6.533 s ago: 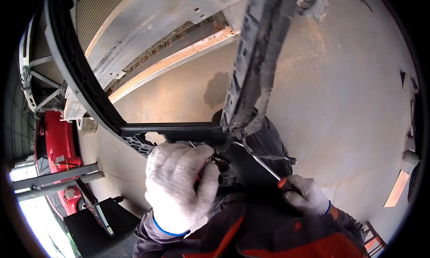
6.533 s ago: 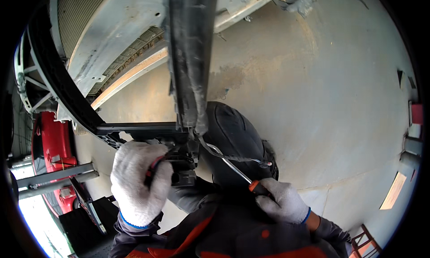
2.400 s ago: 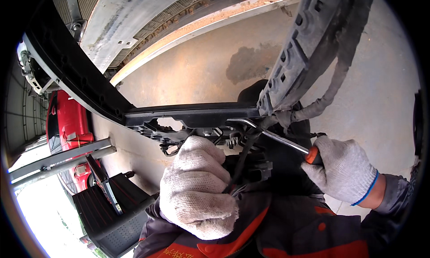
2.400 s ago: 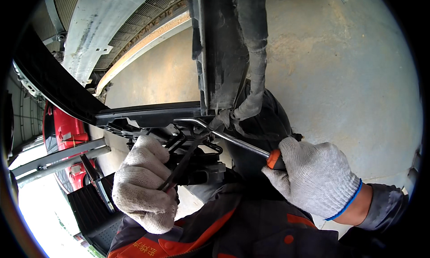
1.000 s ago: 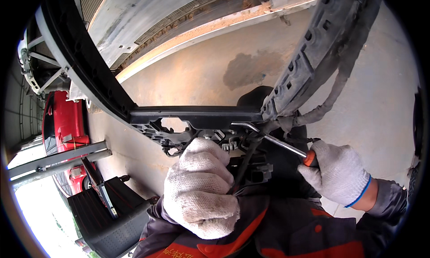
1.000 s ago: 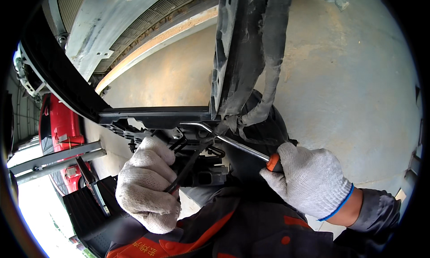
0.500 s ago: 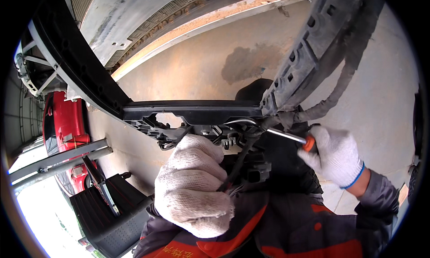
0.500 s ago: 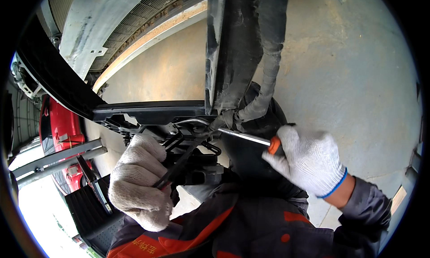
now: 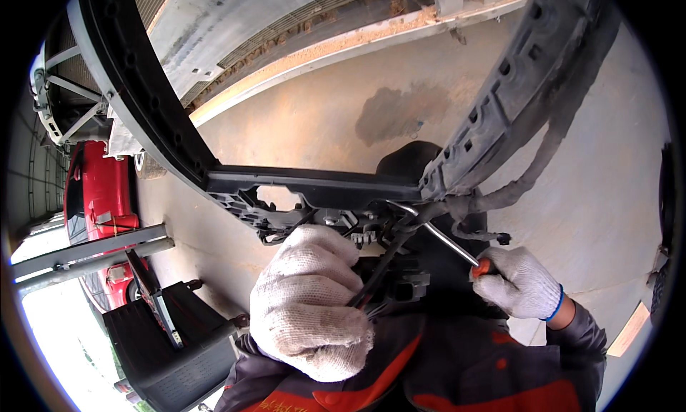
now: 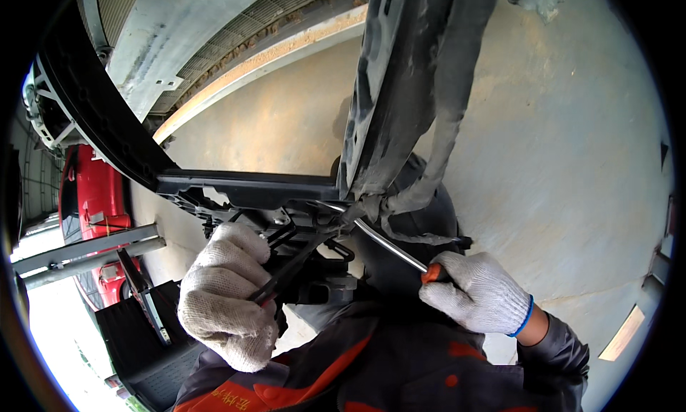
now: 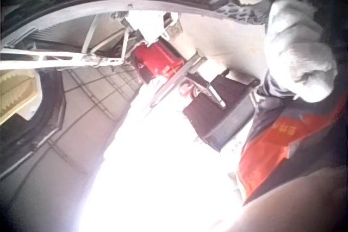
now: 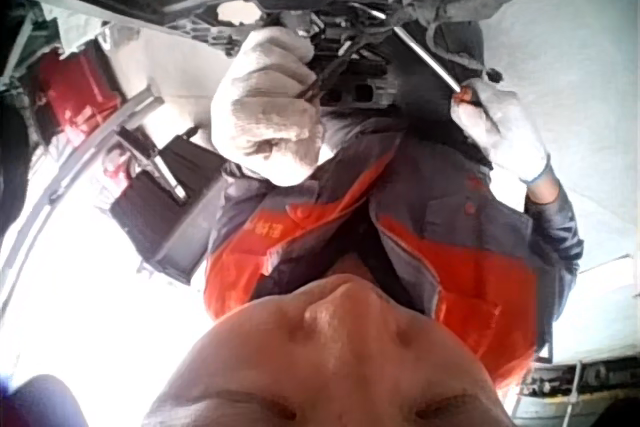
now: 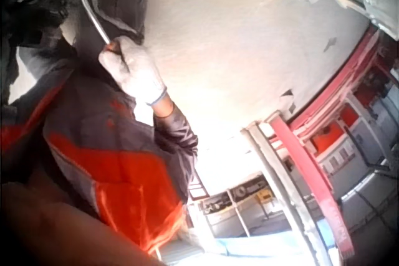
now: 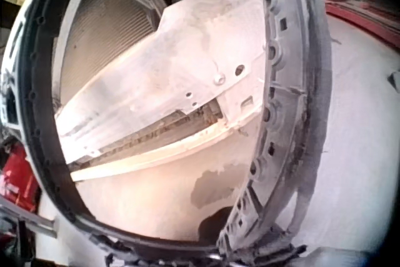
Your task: The person uses a screwdriver to detach a plastic frame from the front of a car, then removes the frame and places it on a workbench. They then return to the car and use the screwdriver to pry at the front bumper area.
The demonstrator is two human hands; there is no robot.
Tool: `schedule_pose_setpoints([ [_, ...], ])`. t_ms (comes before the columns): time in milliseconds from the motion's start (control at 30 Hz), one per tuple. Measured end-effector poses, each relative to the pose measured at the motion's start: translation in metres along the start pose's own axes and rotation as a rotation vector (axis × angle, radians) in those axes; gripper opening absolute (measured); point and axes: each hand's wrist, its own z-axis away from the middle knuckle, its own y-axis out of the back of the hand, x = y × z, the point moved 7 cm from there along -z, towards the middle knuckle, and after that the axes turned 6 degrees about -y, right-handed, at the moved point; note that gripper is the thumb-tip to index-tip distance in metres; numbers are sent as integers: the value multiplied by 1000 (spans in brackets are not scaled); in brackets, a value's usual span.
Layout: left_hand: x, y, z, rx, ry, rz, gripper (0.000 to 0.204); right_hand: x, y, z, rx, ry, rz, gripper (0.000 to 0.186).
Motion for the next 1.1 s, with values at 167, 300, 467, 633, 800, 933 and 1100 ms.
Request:
schedule_pose_setpoints([
  [167,3,-3,0,-15,5,-114,20,-12,3,-2,83,197,79,30],
  [300,3,-13,-14,-239,113,-291,23,3,13,4,128,223,185,32],
  [467,0,21,-62,-284,208,-444,55,56,37,44,44,109,174,31],
  [633,-68,-19,-88,-699,413,-151,54,58,47,54,229,-3,-134,24],
  [800,-99,-38,-73,-914,683,-84,43,36,42,35,229,-24,-72,24],
  [933,-101,-45,-76,-940,600,-65,44,33,35,33,255,124,53,28],
  [1100,-93,-51,-75,-1060,588,-138,35,26,30,32,265,277,133,35],
])
